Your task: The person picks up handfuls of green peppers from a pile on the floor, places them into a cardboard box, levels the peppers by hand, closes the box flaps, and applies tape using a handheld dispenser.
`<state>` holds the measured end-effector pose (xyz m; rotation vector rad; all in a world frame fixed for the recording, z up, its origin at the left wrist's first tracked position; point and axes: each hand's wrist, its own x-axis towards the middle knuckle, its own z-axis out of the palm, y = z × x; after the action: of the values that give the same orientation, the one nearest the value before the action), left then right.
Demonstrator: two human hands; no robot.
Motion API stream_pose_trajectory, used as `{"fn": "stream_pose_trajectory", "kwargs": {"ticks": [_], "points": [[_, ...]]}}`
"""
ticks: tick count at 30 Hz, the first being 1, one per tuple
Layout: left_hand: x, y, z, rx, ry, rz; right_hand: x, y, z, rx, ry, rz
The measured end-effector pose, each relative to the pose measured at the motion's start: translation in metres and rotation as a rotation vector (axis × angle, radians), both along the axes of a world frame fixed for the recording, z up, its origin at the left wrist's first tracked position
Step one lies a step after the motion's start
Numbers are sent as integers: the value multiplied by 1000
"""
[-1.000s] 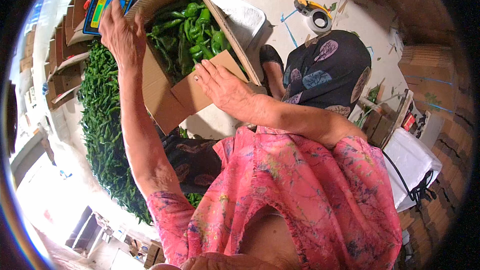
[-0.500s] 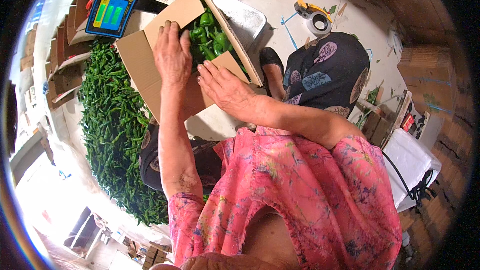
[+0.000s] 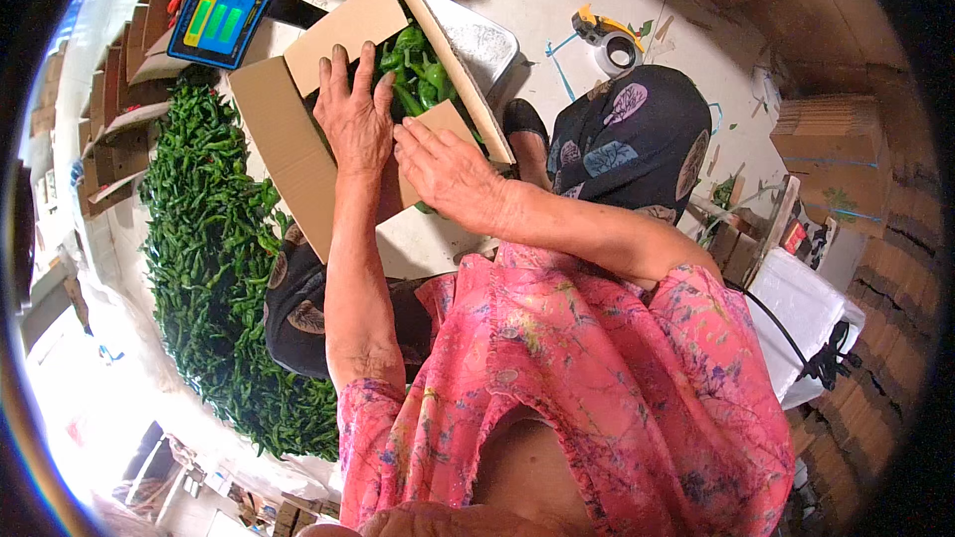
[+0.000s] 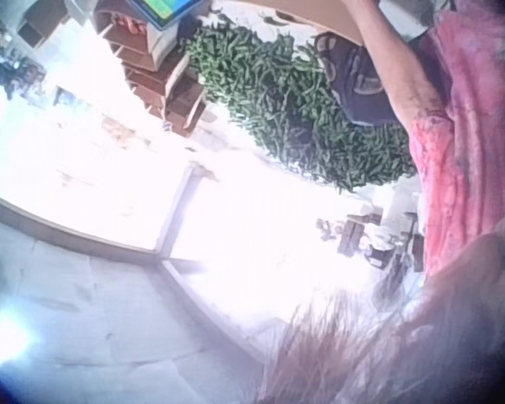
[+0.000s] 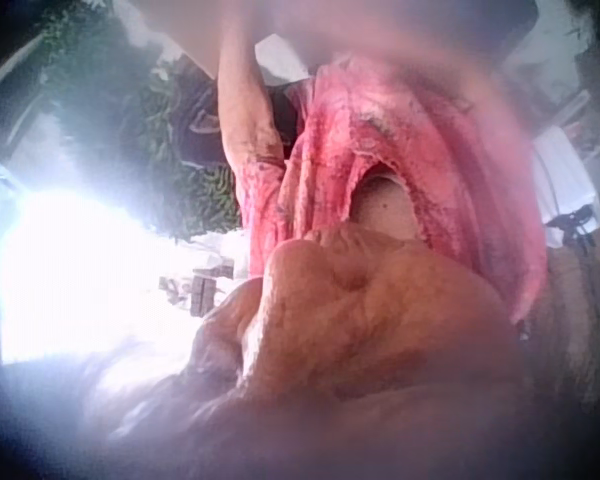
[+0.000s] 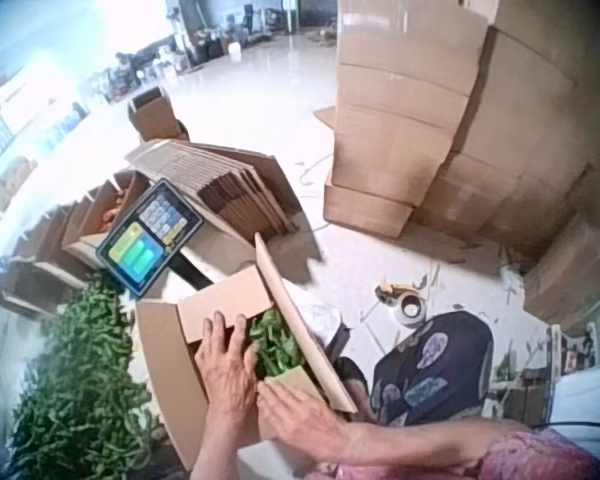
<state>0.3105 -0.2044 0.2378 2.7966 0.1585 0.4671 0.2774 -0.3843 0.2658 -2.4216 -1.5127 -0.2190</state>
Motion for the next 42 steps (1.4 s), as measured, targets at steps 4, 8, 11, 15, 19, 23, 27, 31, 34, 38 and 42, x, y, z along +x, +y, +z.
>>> {"fn": "stream_pose_trajectory", "kwargs": {"ticks": [4, 8, 11, 15, 19, 23, 27, 31, 34, 38, 42], "points": [[-6, 7, -3, 19, -22, 21, 30, -2, 56, -51, 55, -13], [-3, 2, -2, -6, -32, 31, 99, 14, 61, -235, -197, 27], [-1, -5, 3, -21, -26, 14, 124, 22, 52, -684, -152, 114], [-5, 1, 1, -20, -17, 29, 135, 19, 22, -353, -332, 148], [-7, 1, 2, -32, -11, 30, 132, 42, 28, -323, -449, 314], [-4, -3, 3, -48, -56, 19, 134, 59, 41, -675, -232, 240], [-6, 0, -2, -49, -98, 23, 114, 43, 24, -618, -337, 148], [2, -10, 1, 1, -41, 23, 128, 27, 33, -483, -203, 150], [-6, 0, 3, 7, -50, 47, 144, 17, 89, -59, -133, 124], [-1, -3, 4, 3, -44, 45, 215, -33, 102, -231, 1155, -202], [-1, -3, 4, -21, -48, 34, 213, -14, 75, -114, 1382, -12]]}}
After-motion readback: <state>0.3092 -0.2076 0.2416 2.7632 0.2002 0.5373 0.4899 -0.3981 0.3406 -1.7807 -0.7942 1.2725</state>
